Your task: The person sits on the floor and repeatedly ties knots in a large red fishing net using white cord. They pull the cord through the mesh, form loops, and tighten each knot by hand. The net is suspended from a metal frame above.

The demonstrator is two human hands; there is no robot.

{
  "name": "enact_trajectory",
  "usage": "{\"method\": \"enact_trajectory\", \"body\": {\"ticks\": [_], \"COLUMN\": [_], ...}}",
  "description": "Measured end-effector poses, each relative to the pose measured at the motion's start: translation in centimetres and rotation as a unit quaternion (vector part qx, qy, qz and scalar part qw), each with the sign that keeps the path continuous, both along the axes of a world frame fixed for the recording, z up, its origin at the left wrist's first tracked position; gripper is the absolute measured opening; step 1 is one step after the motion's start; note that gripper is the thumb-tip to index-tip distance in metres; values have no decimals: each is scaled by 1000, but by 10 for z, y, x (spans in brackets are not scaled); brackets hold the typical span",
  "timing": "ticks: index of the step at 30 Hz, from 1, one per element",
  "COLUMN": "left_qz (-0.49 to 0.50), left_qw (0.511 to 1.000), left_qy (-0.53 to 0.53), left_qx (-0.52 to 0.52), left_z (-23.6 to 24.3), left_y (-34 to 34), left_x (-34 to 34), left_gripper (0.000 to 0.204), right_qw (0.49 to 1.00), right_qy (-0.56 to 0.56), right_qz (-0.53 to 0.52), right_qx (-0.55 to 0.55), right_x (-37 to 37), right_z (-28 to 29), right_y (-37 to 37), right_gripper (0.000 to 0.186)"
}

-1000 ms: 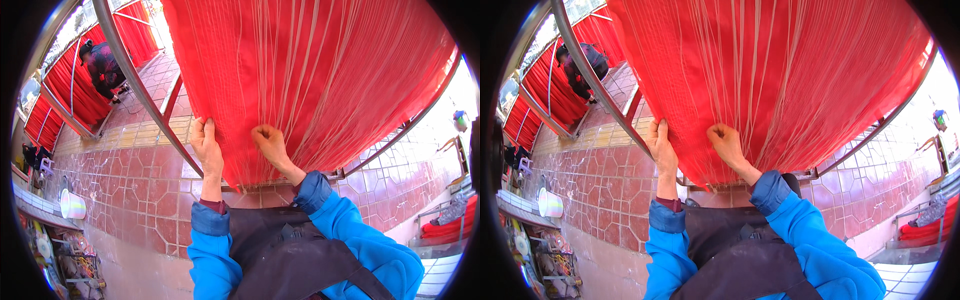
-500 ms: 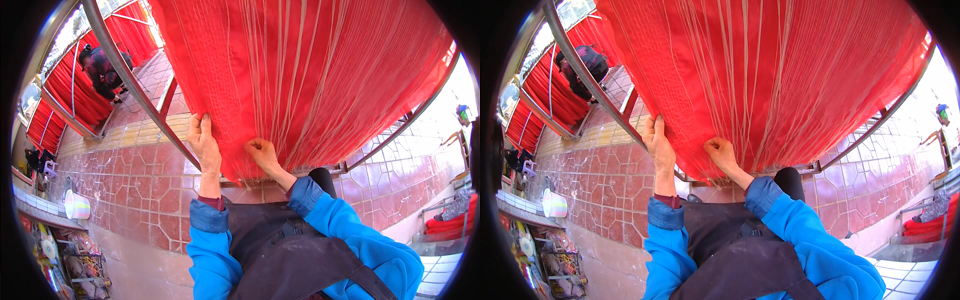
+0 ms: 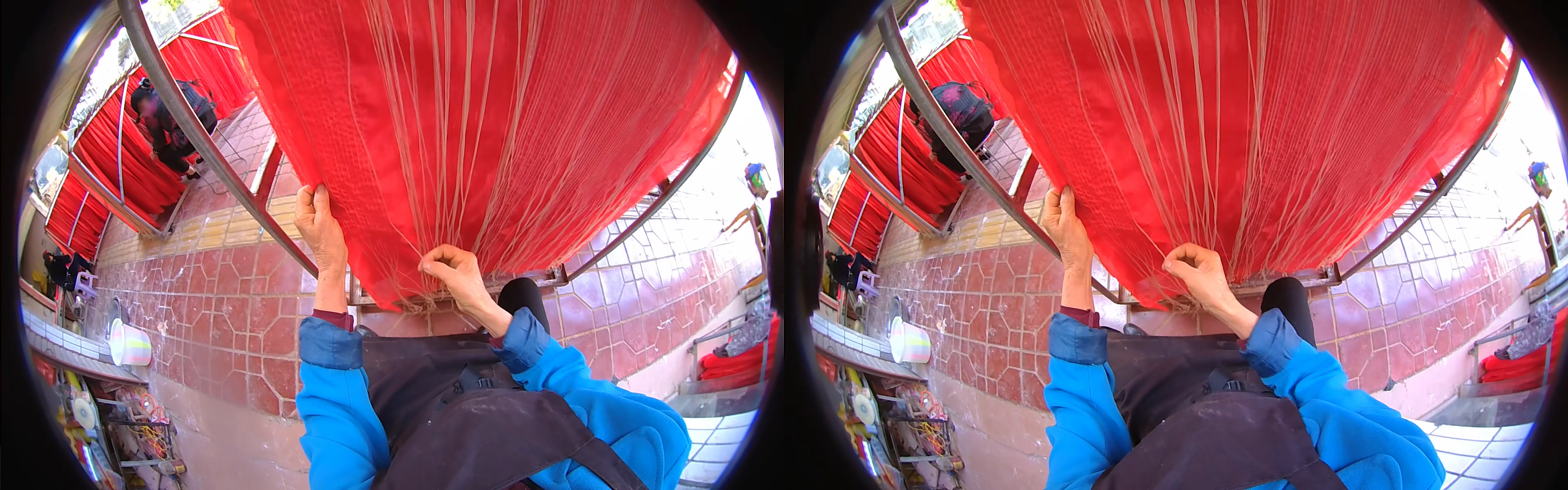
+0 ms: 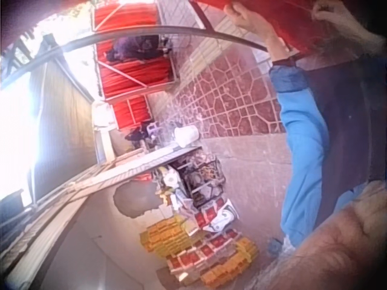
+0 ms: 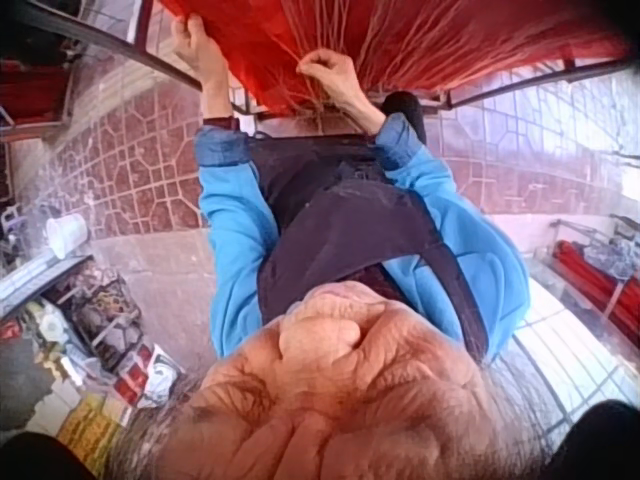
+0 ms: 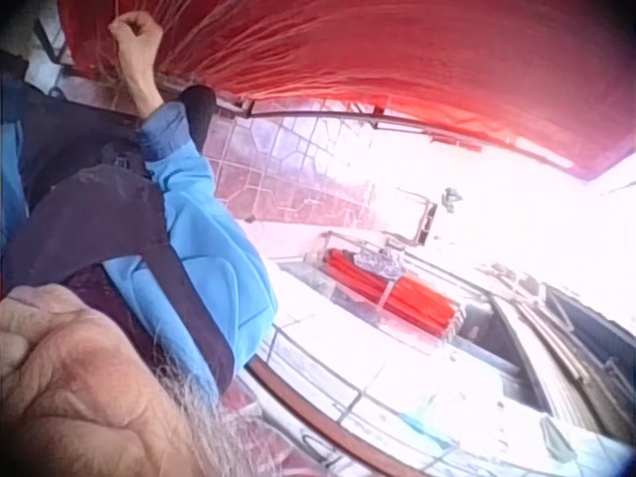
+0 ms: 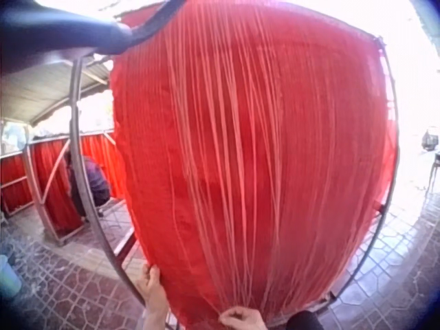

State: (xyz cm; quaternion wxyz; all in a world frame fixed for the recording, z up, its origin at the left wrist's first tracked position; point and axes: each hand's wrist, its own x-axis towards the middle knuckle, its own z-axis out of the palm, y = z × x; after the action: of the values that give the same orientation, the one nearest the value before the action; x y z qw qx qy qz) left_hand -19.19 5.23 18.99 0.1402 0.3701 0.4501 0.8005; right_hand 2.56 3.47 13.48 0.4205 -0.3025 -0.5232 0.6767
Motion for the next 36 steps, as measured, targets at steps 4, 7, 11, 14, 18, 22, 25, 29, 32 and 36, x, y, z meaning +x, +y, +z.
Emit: {"method": "enact_trajectory", "body": {"ticks": [4,7,11,14,18,22,25,29,32,36], "left_qz": [21,30,45,141,18,-331,-338,-291,-271,-253], "left_qw": [1000,999,998,984,995,943,940,957,961,966], "left_qy": [15,29,41,88,102,-45,-30,6,6,27], "left_qx": [-14,-21,-36,-60,-18,-9,-29,-6,-59,-45], "left_z": [-1,-2,5,22,58,85,94,92,86,75], "left_y": [3,3,0,-12,-55,-106,-130,-138,-135,-119], "left_x": [-6,-10,-6,9,36,71,82,92,95,84], "left_gripper": [15,14,15,24,33,37,29,23,22,23], "right_qw": [989,972,906,870,883,924,947,984,969,944], "right_qy": [101,145,208,185,103,-91,-136,-7,139,193], "right_qz": [105,173,313,401,404,329,261,137,201,252], "right_qx": [-27,66,197,217,217,171,133,109,45,91], "right_x": [23,36,49,47,29,7,2,-2,-12,-23], "right_z": [50,87,122,126,102,71,70,119,177,239], "right_y": [-26,-44,-63,-72,-76,-76,-64,-19,17,41], "right_gripper": [7,9,10,4,11,8,14,32,38,37]}}
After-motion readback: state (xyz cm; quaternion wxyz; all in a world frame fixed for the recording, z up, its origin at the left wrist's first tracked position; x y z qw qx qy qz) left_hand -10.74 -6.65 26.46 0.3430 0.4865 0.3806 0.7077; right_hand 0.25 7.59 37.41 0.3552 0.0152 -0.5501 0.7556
